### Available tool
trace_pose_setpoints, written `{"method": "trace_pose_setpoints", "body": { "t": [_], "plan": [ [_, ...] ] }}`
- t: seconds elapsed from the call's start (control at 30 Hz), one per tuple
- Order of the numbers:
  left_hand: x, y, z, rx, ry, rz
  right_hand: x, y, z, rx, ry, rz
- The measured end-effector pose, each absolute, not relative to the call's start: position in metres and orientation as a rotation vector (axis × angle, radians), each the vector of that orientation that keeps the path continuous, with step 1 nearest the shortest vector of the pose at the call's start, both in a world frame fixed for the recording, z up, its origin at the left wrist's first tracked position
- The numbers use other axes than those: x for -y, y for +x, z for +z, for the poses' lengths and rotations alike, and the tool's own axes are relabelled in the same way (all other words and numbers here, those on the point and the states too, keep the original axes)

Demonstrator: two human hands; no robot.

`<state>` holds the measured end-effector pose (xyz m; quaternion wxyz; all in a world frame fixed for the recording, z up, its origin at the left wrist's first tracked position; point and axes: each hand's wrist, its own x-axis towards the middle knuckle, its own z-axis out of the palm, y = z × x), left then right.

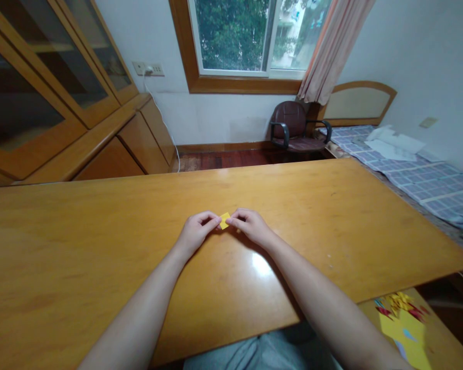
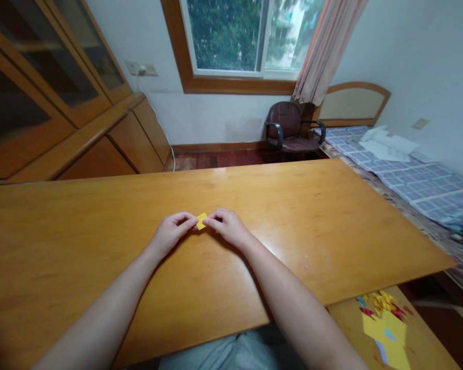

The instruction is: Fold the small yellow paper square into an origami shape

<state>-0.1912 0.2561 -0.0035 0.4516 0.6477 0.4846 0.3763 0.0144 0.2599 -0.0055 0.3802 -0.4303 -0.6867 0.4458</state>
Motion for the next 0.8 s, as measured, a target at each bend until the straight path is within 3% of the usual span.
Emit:
{"method": "trace_pose_setpoints", "body": {
  "t": [0.47,0.8],
  "plan": [
    [-0.2589,-0.1891,0.0004,-1.220,1.434,1.069,-0.2637,0.0154,-0.0140,1.493,-1.137,1.181],
    [-0.2595,-0.1892,-0.0050,-1.208,1.563,0.964,-0.2603,0.0157,-0.0061,1.720,-1.074,1.123]
  ]
}}
